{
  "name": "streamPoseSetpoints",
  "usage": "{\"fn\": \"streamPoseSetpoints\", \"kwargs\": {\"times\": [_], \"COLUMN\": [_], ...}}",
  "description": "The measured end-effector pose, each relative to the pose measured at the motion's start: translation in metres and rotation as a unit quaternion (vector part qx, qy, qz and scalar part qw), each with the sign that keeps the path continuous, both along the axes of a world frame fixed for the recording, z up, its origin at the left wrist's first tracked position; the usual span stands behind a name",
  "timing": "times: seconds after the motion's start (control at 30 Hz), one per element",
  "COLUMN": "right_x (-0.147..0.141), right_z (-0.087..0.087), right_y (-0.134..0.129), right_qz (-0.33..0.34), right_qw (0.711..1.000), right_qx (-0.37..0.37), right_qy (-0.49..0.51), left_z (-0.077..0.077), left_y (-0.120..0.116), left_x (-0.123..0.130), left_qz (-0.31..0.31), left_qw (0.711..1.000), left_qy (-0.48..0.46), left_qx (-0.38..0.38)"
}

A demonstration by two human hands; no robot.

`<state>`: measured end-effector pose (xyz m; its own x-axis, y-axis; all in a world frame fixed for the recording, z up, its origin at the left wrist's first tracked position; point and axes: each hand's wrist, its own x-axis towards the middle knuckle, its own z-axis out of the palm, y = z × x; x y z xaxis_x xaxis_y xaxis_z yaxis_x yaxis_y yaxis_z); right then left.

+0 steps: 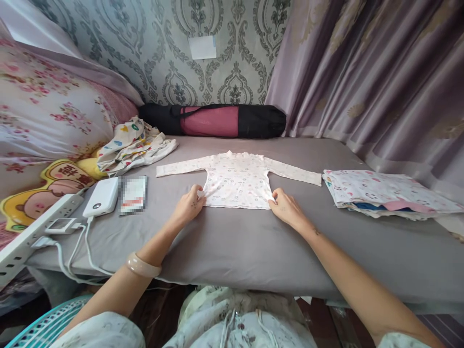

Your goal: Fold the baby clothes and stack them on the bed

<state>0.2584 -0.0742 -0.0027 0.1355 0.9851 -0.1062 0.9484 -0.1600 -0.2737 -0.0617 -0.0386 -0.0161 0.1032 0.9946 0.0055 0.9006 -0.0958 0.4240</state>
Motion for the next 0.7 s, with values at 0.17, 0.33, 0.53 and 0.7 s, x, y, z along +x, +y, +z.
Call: {"fn": "streamPoseSetpoints", "kwargs": {"times": [0.17,0.33,0.53,0.7], "right_x": [0.008,-0.010,-0.064,-0.075], "right_z": [0.004,0.018,-0.007,-0.029], "right_y": [-0.002,0.003,0.045,0.059], "right_qz": [0.020,0.070,0.225,0.241], "right_qw": [0.999,0.991,0.969,0.969], "right_qx": [-0.019,0.020,0.096,0.054], "right_qy": [-0.023,-0.117,-0.043,-0.006], "left_z": [0.003,0.009,-0.015,-0.033], "left_y": [0.003,0.011,0.040,0.051], "left_x": [-0.012,0.001,0.077,0.095], "left_qz": [-0.040,-0.089,-0.235,-0.191], "left_qw": [0.997,0.985,0.956,0.970], "left_qy": [0.063,0.125,0.056,0.117], "left_qx": [-0.029,0.075,0.167,0.092]}}
